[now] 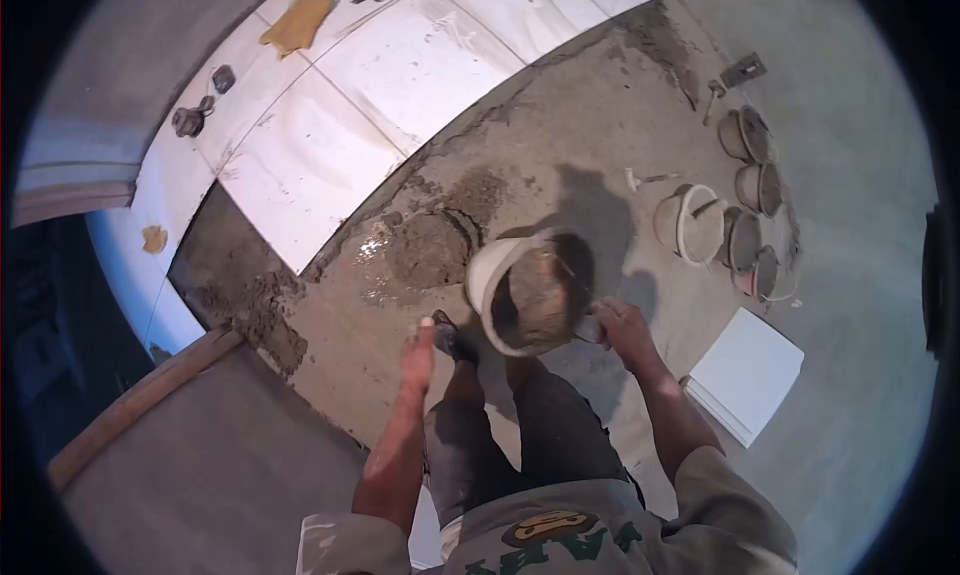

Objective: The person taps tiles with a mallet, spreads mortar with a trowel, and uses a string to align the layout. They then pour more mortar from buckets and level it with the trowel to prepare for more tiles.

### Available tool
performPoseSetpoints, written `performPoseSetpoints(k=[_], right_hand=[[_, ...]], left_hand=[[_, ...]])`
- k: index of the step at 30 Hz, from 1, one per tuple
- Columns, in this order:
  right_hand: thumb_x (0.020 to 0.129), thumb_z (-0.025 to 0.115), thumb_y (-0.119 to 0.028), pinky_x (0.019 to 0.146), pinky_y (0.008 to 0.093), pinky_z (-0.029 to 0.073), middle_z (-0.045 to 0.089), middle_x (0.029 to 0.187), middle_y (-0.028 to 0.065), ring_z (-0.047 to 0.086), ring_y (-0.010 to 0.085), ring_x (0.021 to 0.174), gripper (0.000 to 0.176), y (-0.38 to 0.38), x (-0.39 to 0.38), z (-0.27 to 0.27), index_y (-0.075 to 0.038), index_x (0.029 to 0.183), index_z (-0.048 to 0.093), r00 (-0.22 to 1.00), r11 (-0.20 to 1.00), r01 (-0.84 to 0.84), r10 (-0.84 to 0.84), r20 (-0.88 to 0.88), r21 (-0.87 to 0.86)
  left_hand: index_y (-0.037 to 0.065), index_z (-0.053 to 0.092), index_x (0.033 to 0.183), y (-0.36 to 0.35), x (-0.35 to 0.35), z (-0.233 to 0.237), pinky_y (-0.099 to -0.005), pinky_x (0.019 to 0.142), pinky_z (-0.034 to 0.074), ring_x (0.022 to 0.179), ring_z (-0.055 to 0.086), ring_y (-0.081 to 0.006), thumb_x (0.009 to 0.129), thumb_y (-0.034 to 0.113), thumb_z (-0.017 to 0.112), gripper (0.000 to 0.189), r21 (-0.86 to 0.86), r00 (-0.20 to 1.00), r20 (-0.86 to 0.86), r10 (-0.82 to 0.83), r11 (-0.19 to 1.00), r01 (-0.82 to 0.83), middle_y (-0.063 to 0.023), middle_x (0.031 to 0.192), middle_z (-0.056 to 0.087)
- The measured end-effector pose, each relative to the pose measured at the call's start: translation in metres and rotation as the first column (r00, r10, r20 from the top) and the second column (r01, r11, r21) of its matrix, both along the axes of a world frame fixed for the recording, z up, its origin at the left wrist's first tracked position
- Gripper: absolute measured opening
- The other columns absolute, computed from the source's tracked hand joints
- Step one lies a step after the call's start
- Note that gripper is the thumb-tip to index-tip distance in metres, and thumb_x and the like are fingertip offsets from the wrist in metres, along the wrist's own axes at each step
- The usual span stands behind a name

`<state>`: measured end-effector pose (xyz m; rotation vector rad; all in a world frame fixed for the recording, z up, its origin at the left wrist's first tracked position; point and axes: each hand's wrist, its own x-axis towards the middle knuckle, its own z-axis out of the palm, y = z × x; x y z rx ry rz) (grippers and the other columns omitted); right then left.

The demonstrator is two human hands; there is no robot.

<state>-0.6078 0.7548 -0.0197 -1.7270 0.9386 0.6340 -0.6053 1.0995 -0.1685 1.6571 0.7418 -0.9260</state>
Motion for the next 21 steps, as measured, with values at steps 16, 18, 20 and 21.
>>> performPoseSetpoints(k=[16,18,20,21], right_hand=[[0.081,0.056,-0.021,0.073,0.0467,0.047,0.063,0.074,0.0176,0.062,0.037,0.076,0.019,0.002,-0.015,-0.078,-0.005,0.074,0.063,0.628,0.63,-0.712,0.769,0.12,-0.31],[0.079,0.056,-0.018,0.073,0.0461,0.047,0.063,0.073,0.0174,0.063,0.0359,0.076,0.017,-0.019,-0.01,-0.099,-0.005,0.071,0.063,0.631,0.636,-0.703,0.764,0.134,-0.318],[0.077,0.057,-0.017,0.072,0.0436,0.047,0.064,0.07,0.016,0.063,0.0349,0.074,0.014,-0.049,-0.005,-0.117,-0.007,0.072,0.065,0.508,0.523,-0.808,0.852,0.128,-0.272],[0.074,0.059,-0.017,0.077,0.0399,0.046,0.065,0.075,0.0143,0.064,0.0325,0.078,0.012,-0.065,-0.005,-0.121,-0.009,0.077,0.067,0.44,0.448,-0.841,0.893,0.098,-0.303]], left_hand=[[-0.008,0.043,0.129,-0.085,-0.022,-0.061,-0.0393,0.096,0.039,0.114,0.052,-0.0334,0.089,0.037,0.055,0.061,-0.052,0.928,0.27,-0.258,0.958,0.282,-0.0235,0.122,0.055],[-0.007,0.038,0.134,-0.12,-0.008,-0.047,-0.0367,0.099,0.037,0.118,0.049,-0.0309,0.08,0.025,0.066,0.069,-0.079,0.928,0.097,-0.361,0.926,0.369,-0.0251,0.127,0.05],[-0.007,0.031,0.138,-0.164,-0.017,-0.058,-0.0364,0.102,0.035,0.126,0.043,-0.0319,0.07,0.02,0.073,0.084,0.125,0.871,0.207,-0.447,0.895,0.429,-0.0285,0.135,0.041],[-0.007,0.026,0.139,-0.188,-0.023,-0.064,-0.0368,0.103,0.034,0.129,0.04,-0.0327,0.065,0.018,0.078,0.094,0.209,0.834,0.278,-0.477,0.877,0.432,-0.0305,0.138,0.036]])
